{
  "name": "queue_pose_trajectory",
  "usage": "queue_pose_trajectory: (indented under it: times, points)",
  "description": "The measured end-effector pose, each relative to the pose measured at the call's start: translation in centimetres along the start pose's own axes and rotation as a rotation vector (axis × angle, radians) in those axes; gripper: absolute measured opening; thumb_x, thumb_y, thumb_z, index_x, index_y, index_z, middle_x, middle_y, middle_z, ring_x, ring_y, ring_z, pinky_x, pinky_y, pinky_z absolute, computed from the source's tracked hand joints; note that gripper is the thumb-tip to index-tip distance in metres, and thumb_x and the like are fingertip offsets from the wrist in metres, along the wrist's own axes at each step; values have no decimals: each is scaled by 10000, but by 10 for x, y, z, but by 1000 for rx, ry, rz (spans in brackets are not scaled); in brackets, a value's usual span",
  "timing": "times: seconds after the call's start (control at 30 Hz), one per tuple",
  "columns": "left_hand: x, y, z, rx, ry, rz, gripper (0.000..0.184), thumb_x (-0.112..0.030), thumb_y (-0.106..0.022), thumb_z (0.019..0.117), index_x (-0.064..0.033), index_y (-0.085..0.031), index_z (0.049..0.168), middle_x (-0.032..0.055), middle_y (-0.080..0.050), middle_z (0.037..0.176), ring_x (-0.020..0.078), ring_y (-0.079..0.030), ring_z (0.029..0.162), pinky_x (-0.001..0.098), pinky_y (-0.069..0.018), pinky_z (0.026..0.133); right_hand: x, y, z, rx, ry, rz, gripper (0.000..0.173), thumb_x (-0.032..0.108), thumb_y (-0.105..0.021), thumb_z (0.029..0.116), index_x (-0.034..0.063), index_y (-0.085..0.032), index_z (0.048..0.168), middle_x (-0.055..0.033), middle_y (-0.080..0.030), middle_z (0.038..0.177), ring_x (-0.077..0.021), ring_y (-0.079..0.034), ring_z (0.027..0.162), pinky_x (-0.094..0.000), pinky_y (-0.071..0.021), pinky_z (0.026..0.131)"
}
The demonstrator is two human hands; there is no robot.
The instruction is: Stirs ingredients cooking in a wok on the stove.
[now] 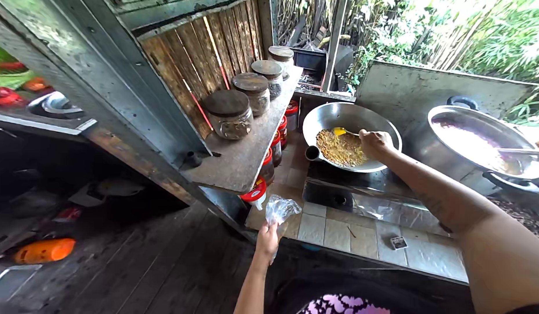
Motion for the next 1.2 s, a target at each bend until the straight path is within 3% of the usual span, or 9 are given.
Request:
queue_pose_trajectory:
  times: [0.13, 0.33, 0.5, 0.57, 0.63, 0.73, 0.8, 0.97, 1.2]
  points:
    - [1, 1, 2, -12, 20, 0, 337, -114, -363, 1115, 86, -612, 1221, 186, -646, 1180, 161, -596, 1094, 334, -465, 996, -30, -21, -7, -269, 53, -14, 172, 93, -642, 963, 29, -637, 1123, -251, -704, 946, -480, -696, 924, -660, -524, 754]
    - [3, 0, 5, 7, -6, -31, 337, -103, -345, 1114, 89, -603, 1215, 167, -647, 1144, 128, -600, 1054, 302, -480, 966, -50, -30, -43, -181, -13, -56, 149, 113, -543, 1019, 23, -635, 1093, -244, -709, 965, -455, -700, 977, -636, -516, 783]
    - [0, -3, 2, 43, -13, 12, 340, -94, -355, 1112, 112, -611, 1199, 199, -645, 1168, 167, -598, 1090, 325, -462, 1001, -41, 3, -44, 206, -212, -17, 281, 85, -491, 1059, -125, -650, 1159, -337, -624, 1274, -489, -580, 1245, -668, -425, 1010]
    - [-2, -2, 0, 45, -13, -1, 339, -92, -357, 1113, 119, -599, 1224, 214, -640, 1195, 183, -598, 1113, 333, -459, 1016, -42, 9, -25, 406, -109, 5, 265, 21, -495, 1051, -210, -614, 1105, -400, -611, 1157, -491, -614, 1093, -592, -471, 956]
    - [-2, -2, -3, 34, 7, -24, 337, -94, -355, 1116, 112, -581, 1257, 218, -631, 1223, 188, -598, 1128, 335, -460, 1021, -63, -19, 11, 358, 163, 311, 213, 19, -530, 992, -145, -581, 865, -188, -498, 691, -221, -465, 573, -354, -408, 539]
    - [-3, -2, -6, 25, 15, -29, 333, -86, -363, 1113, 116, -571, 1276, 226, -624, 1236, 188, -592, 1133, 330, -455, 1023, -22, -31, 27, 378, -303, 706, 207, 89, -457, 1072, -36, -590, 1171, -91, -537, 874, -147, -454, 706, -320, -439, 717]
    - [1, -1, -5, 18, -11, -11, 318, -70, -375, 1102, 114, -585, 1253, 223, -629, 1216, 191, -592, 1121, 339, -455, 1016, -11, -59, 72, 218, -339, 861, 226, 164, -423, 1068, 41, -612, 1085, -15, -466, 746, -98, -395, 573, -266, -380, 552]
    - [2, 4, -12, -14, 14, -38, 330, -76, -375, 1105, 113, -555, 1307, 237, -611, 1266, 197, -590, 1157, 338, -453, 1037, 14, -23, 70, 140, -130, 334, 352, 101, -398, 1094, -118, -573, 1306, -271, -600, 1357, -359, -596, 1269, -513, -460, 1061]
    - [-1, -2, -7, 2, 8, -16, 316, -58, -372, 1101, 122, -577, 1260, 230, -620, 1227, 192, -585, 1131, 333, -445, 1027, 25, -20, 55, -3, 17, -23, 342, 90, -556, 1013, -21, -625, 1329, -266, -627, 1350, -454, -570, 1299, -649, -421, 1063]
Point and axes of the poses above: each hand's wrist, its own z-axis towards the middle knuckle, its own y-axis out of the back of the hand, x = y × z, the point moved 4 cm from there along z, towards the middle knuckle
